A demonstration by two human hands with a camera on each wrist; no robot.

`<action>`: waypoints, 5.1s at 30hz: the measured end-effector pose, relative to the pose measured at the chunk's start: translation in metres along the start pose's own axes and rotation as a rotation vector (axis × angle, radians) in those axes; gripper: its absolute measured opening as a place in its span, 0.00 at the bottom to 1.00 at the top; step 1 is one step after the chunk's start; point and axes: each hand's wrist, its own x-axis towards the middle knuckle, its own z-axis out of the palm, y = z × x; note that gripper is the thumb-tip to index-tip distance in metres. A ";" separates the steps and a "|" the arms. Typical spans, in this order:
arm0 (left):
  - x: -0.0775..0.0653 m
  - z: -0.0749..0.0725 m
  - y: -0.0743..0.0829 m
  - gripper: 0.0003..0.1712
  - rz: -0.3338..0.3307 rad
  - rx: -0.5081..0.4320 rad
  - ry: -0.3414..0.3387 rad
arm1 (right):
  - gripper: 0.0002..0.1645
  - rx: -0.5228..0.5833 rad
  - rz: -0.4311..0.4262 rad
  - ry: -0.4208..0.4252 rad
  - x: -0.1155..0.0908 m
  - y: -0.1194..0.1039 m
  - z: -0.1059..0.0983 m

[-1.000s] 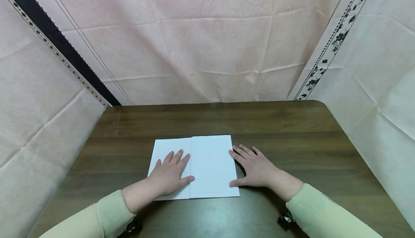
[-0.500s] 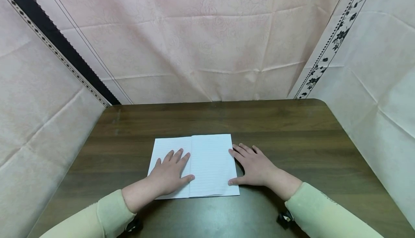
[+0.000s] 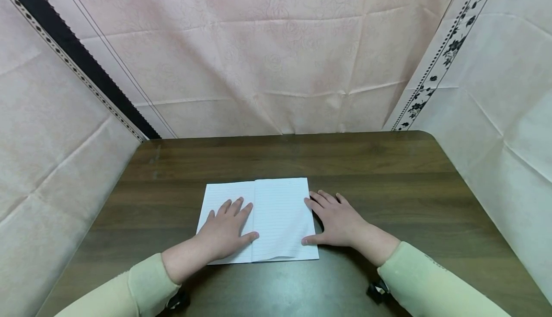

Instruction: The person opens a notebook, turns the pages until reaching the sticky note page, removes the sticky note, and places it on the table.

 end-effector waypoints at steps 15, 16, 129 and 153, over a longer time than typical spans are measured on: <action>-0.013 0.000 0.014 0.39 0.124 0.058 0.144 | 0.67 -0.009 0.014 0.007 0.000 -0.004 -0.001; -0.014 -0.001 0.015 0.38 0.143 0.075 0.162 | 0.67 -0.011 0.017 0.004 0.000 -0.004 -0.001; -0.046 -0.049 0.026 0.09 0.252 0.203 0.624 | 0.69 -0.043 -0.062 -0.013 -0.002 0.006 -0.002; -0.077 -0.046 -0.013 0.08 0.131 0.123 0.738 | 0.68 -0.011 -0.031 0.020 -0.005 0.007 0.003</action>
